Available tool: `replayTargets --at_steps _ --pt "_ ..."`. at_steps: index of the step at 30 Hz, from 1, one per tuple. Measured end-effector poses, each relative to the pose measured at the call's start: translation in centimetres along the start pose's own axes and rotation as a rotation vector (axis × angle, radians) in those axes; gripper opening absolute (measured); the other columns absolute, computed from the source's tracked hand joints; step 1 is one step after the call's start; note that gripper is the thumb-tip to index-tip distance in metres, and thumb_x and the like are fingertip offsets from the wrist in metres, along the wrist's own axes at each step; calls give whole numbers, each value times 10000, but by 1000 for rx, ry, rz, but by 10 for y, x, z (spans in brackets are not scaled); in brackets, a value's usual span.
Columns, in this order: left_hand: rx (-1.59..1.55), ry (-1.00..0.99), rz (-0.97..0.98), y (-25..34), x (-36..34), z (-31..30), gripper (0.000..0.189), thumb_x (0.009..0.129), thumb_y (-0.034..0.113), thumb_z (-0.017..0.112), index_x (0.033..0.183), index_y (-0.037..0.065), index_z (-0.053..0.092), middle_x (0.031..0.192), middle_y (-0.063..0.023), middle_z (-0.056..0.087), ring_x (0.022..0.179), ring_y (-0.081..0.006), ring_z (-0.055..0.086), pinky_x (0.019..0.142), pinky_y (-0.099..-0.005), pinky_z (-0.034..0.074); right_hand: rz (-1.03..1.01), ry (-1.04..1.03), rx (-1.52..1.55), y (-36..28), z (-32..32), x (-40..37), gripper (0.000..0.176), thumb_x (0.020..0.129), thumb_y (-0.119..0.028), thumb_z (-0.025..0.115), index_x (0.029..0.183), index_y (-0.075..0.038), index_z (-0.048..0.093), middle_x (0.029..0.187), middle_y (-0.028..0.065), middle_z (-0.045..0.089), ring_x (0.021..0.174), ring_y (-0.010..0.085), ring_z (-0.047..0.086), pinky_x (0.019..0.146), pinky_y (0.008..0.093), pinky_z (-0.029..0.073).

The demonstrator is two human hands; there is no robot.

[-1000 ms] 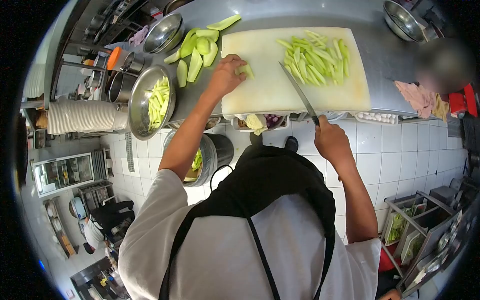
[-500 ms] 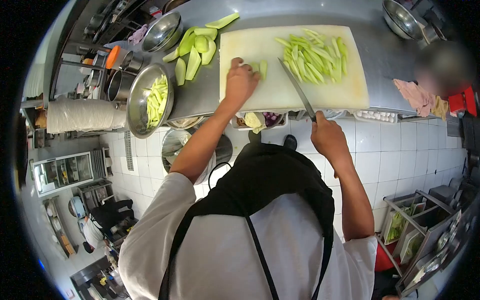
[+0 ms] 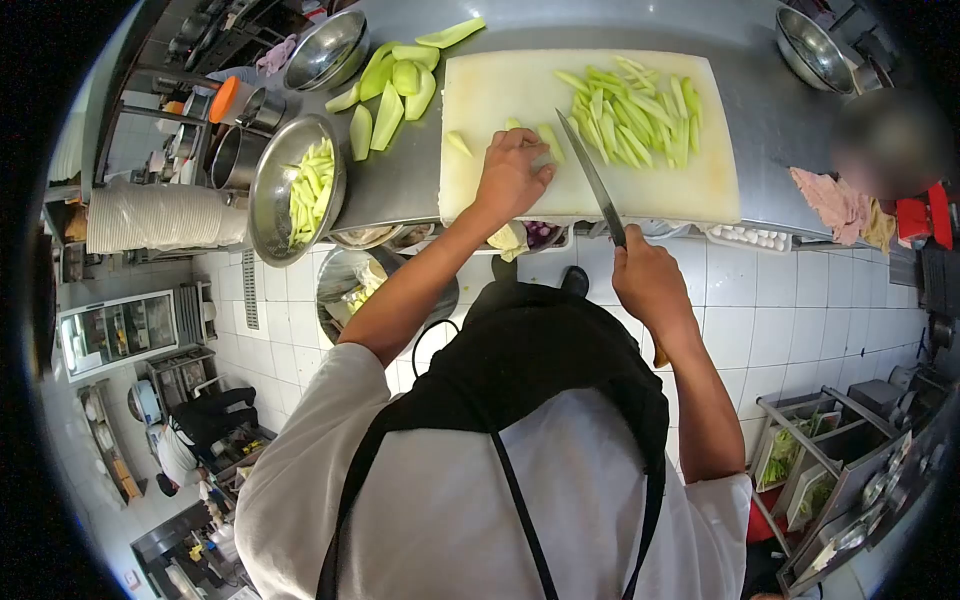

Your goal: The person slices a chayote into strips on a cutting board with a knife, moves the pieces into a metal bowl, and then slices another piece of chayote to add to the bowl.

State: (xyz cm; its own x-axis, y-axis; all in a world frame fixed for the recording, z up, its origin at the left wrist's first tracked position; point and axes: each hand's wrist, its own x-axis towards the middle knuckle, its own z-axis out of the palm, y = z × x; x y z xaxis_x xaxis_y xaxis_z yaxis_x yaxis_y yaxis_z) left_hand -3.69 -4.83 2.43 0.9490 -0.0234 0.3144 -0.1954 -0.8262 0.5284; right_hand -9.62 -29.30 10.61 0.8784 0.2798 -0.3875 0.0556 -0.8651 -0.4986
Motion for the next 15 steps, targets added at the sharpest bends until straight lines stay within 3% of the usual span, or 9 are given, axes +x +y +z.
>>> replayTargets --at_steps 7,8,15 --pt "-21 146 -8 -14 11 -2 173 794 106 751 952 39 771 1082 -105 685 1045 -322 583 953 -408 493 41 -49 10 -10 -4 -12 258 1003 -194 500 1163 4 540 868 324 668 904 530 632 839 604 478" --pt "-68 200 36 -19 14 1 94 776 84 747 865 57 758 1017 -78 679 1026 -305 577 884 -433 458 48 -61 7 -12 -4 -14 247 1005 -194 500 1152 0 538 859 322 666 901 531 633 839 606 476" --pt "-35 144 73 -23 27 8 55 796 96 747 843 72 764 964 -31 702 1004 -258 582 860 -412 451 45 -41 -61 -19 -2 -15 183 1008 -177 489 1082 -12 517 829 330 659 874 542 644 821 619 487"
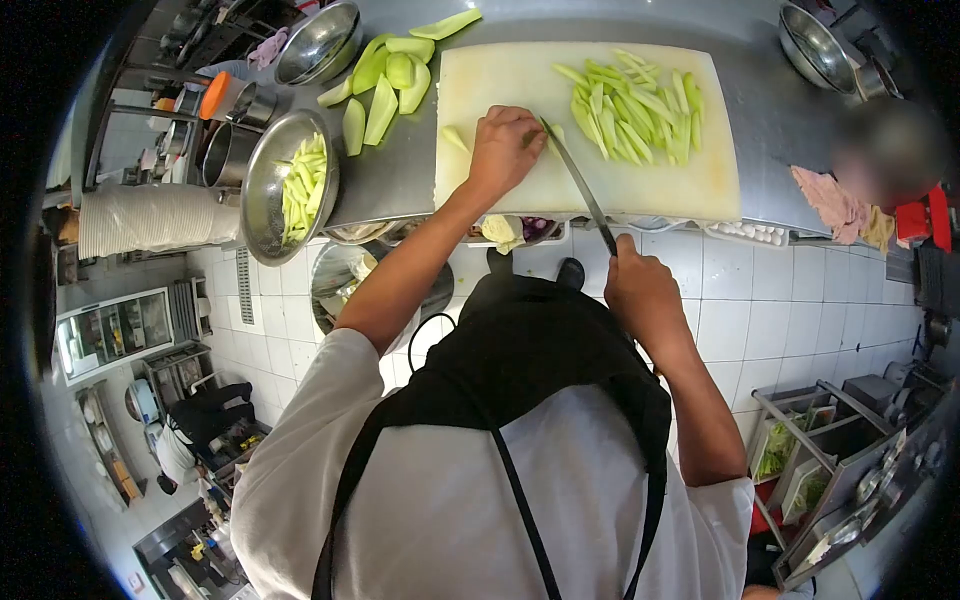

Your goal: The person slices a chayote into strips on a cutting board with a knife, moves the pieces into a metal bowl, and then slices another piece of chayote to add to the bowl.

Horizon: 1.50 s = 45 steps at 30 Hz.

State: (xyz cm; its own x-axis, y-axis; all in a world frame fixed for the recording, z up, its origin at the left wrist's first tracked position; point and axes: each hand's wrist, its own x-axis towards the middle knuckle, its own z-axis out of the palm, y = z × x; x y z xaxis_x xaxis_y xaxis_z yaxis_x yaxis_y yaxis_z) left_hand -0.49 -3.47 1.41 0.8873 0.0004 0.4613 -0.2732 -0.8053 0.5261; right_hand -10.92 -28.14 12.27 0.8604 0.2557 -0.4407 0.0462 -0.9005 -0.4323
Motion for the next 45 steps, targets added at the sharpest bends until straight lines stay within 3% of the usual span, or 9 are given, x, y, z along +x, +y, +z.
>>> replayTargets --at_steps 11,14,17,20,21,33,39,42,45 --pt "10 -108 -24 -3 1 -4 104 807 100 753 900 62 778 1038 -72 722 1032 -286 610 914 -413 479 -117 107 28 18 13 72 288 991 -196 483 1179 16 534 947 348 675 951 536 638 906 597 473" --pt "-59 33 -20 -13 2 -15 112 804 77 753 910 51 777 1045 -95 716 1054 -295 612 930 -416 502 -86 99 35 6 -11 56 292 996 -213 487 1180 10 536 939 343 673 946 537 632 889 606 462" --pt "-54 117 -122 -25 11 -43 131 822 71 764 941 15 766 1048 -111 711 902 -249 682 752 -347 567 -70 28 42 9 -13 32 282 1002 -222 490 1171 -1 535 919 342 668 941 538 630 875 616 458" --pt "-160 12 -293 -22 18 -64 157 819 64 764 967 10 767 1053 -126 708 824 -231 698 713 -332 571 -35 -72 58 8 -6 11 238 1006 -214 506 1145 -22 534 877 340 662 897 546 632 826 627 469" --pt "-176 -25 -313 -13 18 -67 195 798 57 746 982 -2 763 1030 -162 694 763 -295 693 782 -377 575 -43 -77 56 10 -1 7 232 1006 -211 511 1141 -24 535 870 338 663 884 548 633 813 628 473" --pt "-314 0 -461 20 -8 9 209 812 52 750 1003 -35 755 1059 -168 699 820 -236 726 790 -318 586 -27 45 45 30 6 15 247 1009 -195 511 1159 0 532 882 328 671 884 537 638 807 598 499" --pt "-221 -29 -341 8 -11 -6 150 825 54 738 956 -14 767 1068 -142 710 805 -241 707 762 -322 581 -18 -20 95 10 -1 -1 241 1011 -191 506 1144 8 530 840 328 667 860 529 645 813 605 488" --pt "-192 33 -191 2 -10 0 113 795 34 724 896 -9 753 1011 -130 704 927 -319 655 850 -398 543 -42 -40 87 6 -2 -2 229 1012 -193 507 1121 8 525 841 326 669 860 529 648 804 604 492" --pt "-160 -8 -161 -3 -9 4 135 829 76 735 939 6 774 1062 -107 713 935 -274 665 806 -363 565 -39 -32 69 7 2 0 221 1010 -197 514 1105 4 521 838 329 667 850 533 648 793 605 497"
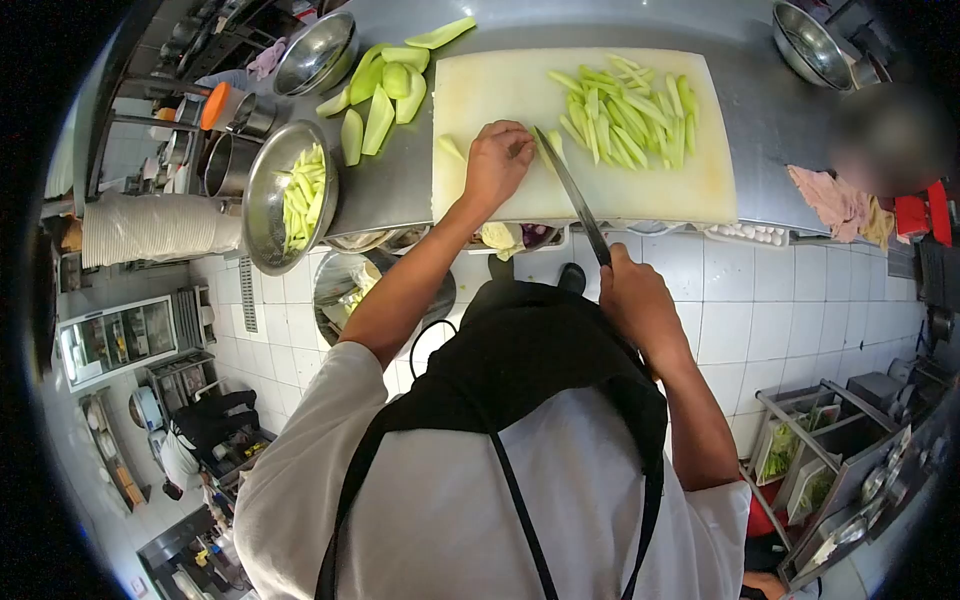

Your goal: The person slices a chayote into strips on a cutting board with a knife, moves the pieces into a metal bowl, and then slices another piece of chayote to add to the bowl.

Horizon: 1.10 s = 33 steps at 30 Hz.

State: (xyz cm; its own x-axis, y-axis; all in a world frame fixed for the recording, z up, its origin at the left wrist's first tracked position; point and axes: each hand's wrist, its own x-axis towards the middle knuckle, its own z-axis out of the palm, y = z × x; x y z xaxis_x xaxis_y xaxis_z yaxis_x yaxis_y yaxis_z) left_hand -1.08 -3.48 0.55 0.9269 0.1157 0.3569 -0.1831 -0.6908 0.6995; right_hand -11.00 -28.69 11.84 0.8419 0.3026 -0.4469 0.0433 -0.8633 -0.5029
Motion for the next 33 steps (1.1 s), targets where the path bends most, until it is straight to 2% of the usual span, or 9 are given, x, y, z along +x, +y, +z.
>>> replayTargets --at_steps 6,9,12,16,19,22,27,30,33 --pt "-67 24 -20 6 -2 3 83 796 38 730 870 6 752 1012 -120 702 972 -319 624 868 -408 533 79 -9 -72 -8 8 4 204 1004 -162 469 1103 9 521 843 336 667 844 544 649 806 615 503" --pt "37 33 68 -1 -2 4 125 834 100 737 922 19 771 1048 -104 712 993 -293 640 849 -383 552 -62 104 -117 4 27 28 205 992 -143 458 1107 16 516 849 336 669 862 543 650 828 616 499" --pt "33 2 36 3 -1 1 118 836 100 734 911 15 765 1049 -108 707 996 -302 638 869 -390 546 -144 140 -147 12 20 58 212 983 -142 469 1109 23 515 858 336 672 880 535 651 841 609 496" --pt "2 20 60 2 -3 0 114 824 77 742 920 18 759 1058 -116 702 1004 -312 635 917 -407 528 -6 124 -118 2 -8 60 325 1007 -200 491 1246 18 517 937 349 670 915 536 637 873 606 479" --pt "-11 63 66 6 -5 -9 122 812 51 748 931 24 759 1065 -116 707 1016 -309 640 910 -396 530 -102 166 -135 0 -10 44 270 1002 -191 483 1170 16 528 878 322 678 870 529 649 819 611 492" --pt "6 192 42 2 -15 -40 138 806 34 751 944 36 761 1078 -114 712 1022 -307 649 894 -388 535 -88 16 -102 -3 -6 23 272 1002 -192 490 1177 13 532 873 323 676 864 527 649 812 610 495" --pt "207 253 -76 -40 -15 -91 179 824 65 774 1002 49 772 1017 -115 726 860 -237 683 766 -332 558 -34 -31 -99 20 12 18 298 999 -216 524 1217 -13 540 873 325 673 871 519 654 796 604 507" --pt "62 97 -144 -45 -11 -97 190 835 74 771 1022 40 773 980 -123 728 769 -215 685 729 -322 555 -28 56 -94 34 10 23 273 1000 -224 524 1183 -22 544 887 313 676 888 515 648 810 602 500" --pt "13 51 -96 -41 -9 -76 175 845 79 768 1013 31 773 959 -132 728 732 -223 681 703 -329 554 -37 60 -85 36 7 30 261 1003 -223 515 1160 -16 545 894 309 676 900 517 638 817 605 489"
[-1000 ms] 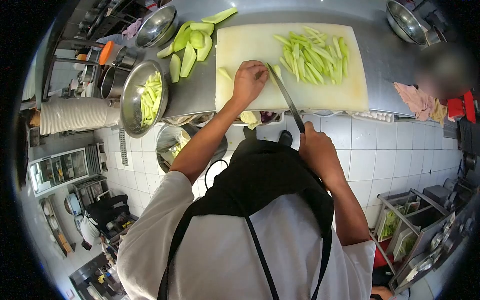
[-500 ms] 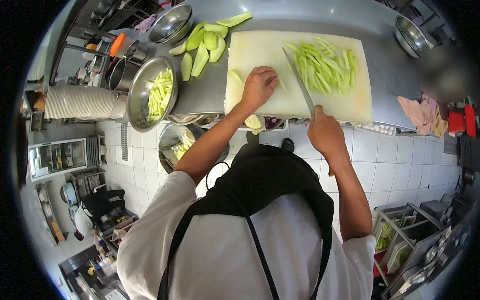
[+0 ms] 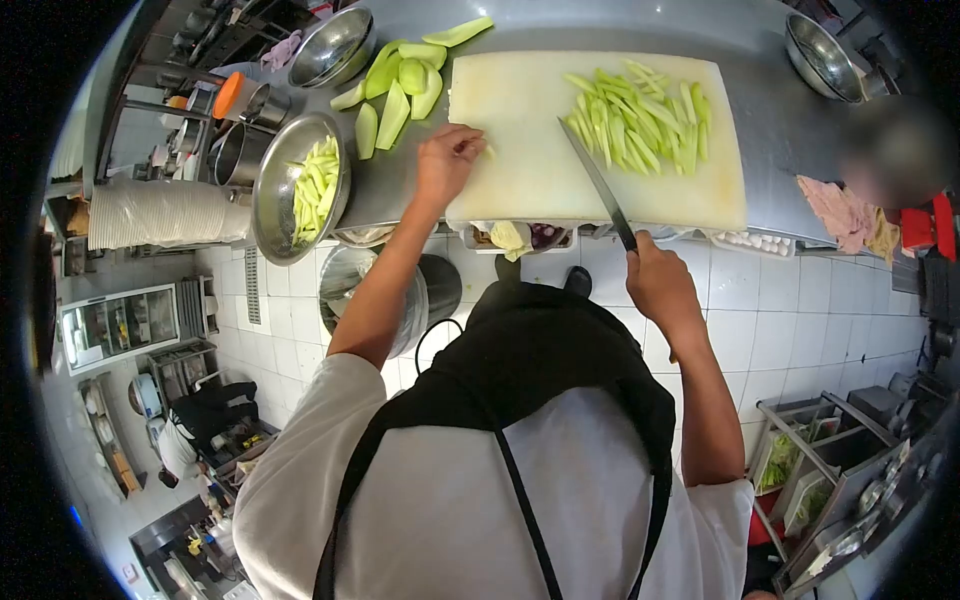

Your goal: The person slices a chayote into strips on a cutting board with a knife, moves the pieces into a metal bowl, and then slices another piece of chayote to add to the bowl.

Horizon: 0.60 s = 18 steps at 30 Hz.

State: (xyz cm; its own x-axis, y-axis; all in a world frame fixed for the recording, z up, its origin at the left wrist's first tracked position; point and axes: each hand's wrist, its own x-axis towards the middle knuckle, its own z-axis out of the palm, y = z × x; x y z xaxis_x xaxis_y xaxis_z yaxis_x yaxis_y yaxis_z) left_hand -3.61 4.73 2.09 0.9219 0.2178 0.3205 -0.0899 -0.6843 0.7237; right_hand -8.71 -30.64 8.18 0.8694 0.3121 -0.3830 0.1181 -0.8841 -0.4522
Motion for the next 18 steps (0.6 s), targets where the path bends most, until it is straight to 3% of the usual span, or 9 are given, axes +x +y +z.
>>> replayTargets --at_steps 7,13,18 --pt "-14 -33 131 28 13 53 178 856 65 750 1026 15 771 950 -153 698 745 -285 674 718 -349 557 62 -34 90 -5 -8 4 246 1000 -208 515 1136 -5 543 886 307 677 901 517 635 812 598 475" --pt "-52 -180 58 37 21 56 288 823 57 779 1107 22 751 1002 -147 697 769 -258 677 740 -349 569 71 -41 119 -6 -7 2 221 992 -189 519 1100 3 544 881 305 678 908 508 642 817 600 472" --pt "-37 -123 -8 47 11 53 387 801 70 803 1172 -2 715 1061 -149 688 789 -224 672 760 -339 584 73 -28 108 -8 -5 1 218 991 -189 522 1088 5 545 890 306 678 905 508 642 817 597 473"
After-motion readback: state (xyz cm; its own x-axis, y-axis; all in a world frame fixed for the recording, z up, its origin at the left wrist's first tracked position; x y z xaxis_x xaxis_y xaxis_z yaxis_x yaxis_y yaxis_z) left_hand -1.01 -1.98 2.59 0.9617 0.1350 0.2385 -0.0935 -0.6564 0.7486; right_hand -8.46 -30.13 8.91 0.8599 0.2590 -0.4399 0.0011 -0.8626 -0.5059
